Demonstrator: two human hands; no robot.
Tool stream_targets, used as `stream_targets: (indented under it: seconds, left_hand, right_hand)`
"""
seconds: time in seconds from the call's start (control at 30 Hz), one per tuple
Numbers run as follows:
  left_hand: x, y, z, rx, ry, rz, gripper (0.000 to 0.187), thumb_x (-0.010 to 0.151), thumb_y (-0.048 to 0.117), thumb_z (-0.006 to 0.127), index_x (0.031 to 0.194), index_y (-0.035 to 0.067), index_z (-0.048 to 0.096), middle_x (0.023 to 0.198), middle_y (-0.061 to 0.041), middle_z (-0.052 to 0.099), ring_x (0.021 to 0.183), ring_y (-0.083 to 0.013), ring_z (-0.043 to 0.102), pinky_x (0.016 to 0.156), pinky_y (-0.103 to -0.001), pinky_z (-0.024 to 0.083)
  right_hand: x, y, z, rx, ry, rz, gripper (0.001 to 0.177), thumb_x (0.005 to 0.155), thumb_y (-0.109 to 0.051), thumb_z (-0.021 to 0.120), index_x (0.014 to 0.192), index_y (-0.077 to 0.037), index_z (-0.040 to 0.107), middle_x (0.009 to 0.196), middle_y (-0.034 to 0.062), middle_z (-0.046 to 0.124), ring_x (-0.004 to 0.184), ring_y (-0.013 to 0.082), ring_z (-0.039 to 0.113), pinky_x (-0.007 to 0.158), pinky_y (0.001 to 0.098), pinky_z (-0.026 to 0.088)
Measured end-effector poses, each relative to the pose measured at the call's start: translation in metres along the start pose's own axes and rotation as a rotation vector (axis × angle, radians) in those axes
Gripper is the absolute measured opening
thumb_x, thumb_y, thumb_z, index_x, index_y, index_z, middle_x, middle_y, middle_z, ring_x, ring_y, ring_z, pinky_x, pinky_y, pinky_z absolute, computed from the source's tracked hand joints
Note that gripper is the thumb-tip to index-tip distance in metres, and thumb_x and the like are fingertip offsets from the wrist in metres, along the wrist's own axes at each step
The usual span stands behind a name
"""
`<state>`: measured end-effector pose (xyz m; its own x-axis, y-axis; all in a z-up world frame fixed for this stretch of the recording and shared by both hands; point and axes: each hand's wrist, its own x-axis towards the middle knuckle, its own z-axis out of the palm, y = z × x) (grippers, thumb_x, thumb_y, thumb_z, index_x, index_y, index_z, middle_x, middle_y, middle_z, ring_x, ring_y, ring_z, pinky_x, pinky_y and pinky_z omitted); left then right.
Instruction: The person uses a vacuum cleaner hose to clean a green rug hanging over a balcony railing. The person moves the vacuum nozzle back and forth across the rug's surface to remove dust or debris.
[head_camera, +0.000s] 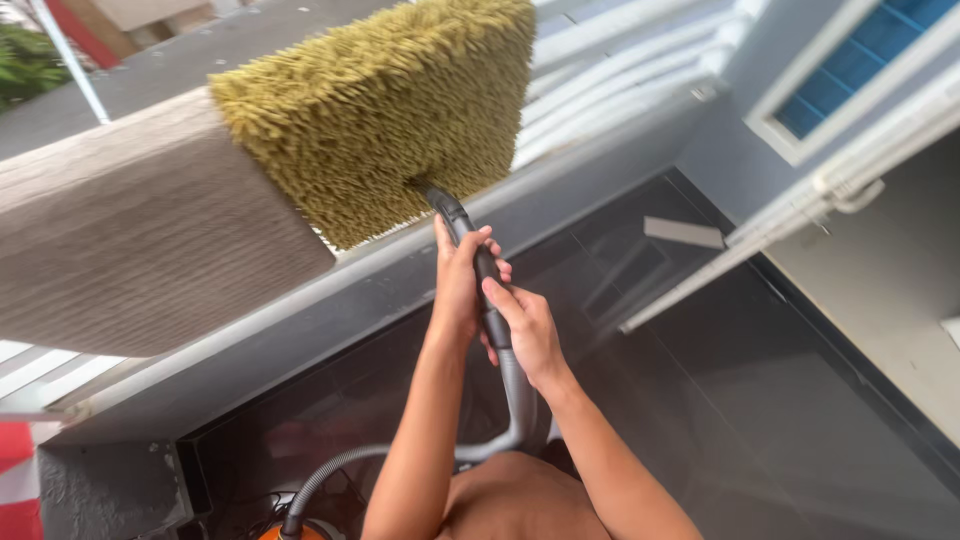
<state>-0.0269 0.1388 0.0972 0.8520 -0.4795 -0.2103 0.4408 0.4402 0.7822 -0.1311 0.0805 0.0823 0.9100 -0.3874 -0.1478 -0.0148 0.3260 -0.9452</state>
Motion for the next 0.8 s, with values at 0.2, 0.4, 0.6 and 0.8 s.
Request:
stream_targets:
  seconds: [0.2, 0.4, 0.6, 0.8]
  left_hand:
    - [-0.005, 0.014, -0.009, 0.021, 0.133, 0.153, 0.04, 0.096, 0.017, 0.06, 0.132, 0.01, 0.044, 0.085, -0.01, 0.059, 0.052, -0.015, 0.06, 0.042, -0.028, 0.05]
    - [-0.021, 0.003, 0.019, 0.089, 0.197, 0.209, 0.065, 0.095, 0.018, 0.059, 0.149, 0.014, 0.024, 0.092, -0.013, 0.065, 0.052, -0.0159, 0.061, 0.042, -0.029, 0.051]
    - [-0.041, -0.007, 0.045, 0.135, 0.17, 0.144, 0.095, 0.094, 0.016, 0.06, 0.162, 0.022, -0.006, 0.097, -0.014, 0.067, 0.055, -0.0168, 0.062, 0.046, -0.031, 0.053]
    - [-0.009, -0.024, 0.033, 0.048, -0.099, -0.054, 0.108, 0.09, 0.008, 0.062, 0.16, 0.027, -0.017, 0.109, -0.017, 0.065, 0.065, -0.0156, 0.061, 0.053, -0.03, 0.055]
  right_hand:
    - [0.003, -0.009, 0.012, -0.028, -0.151, 0.043, 0.039, 0.102, -0.037, 0.058, 0.088, -0.001, 0.066, 0.061, 0.0062, 0.06, 0.041, 0.0117, 0.054, 0.036, 0.0262, 0.044]
    - [-0.004, -0.012, -0.014, 0.08, -0.203, 0.042, 0.041, 0.103, -0.036, 0.054, 0.089, 0.0, 0.066, 0.067, 0.007, 0.063, 0.043, 0.0146, 0.058, 0.035, 0.0267, 0.045]
    - [-0.023, -0.004, -0.039, 0.196, -0.177, 0.039, 0.049, 0.104, -0.04, 0.049, 0.085, 0.002, 0.065, 0.062, 0.0114, 0.064, 0.041, 0.017, 0.059, 0.036, 0.0279, 0.047]
    - [-0.028, -0.003, -0.04, -0.008, 0.013, 0.011, 0.046, 0.104, -0.041, 0.051, 0.086, 0.0, 0.063, 0.062, 0.0089, 0.063, 0.041, 0.0155, 0.057, 0.038, 0.0276, 0.046]
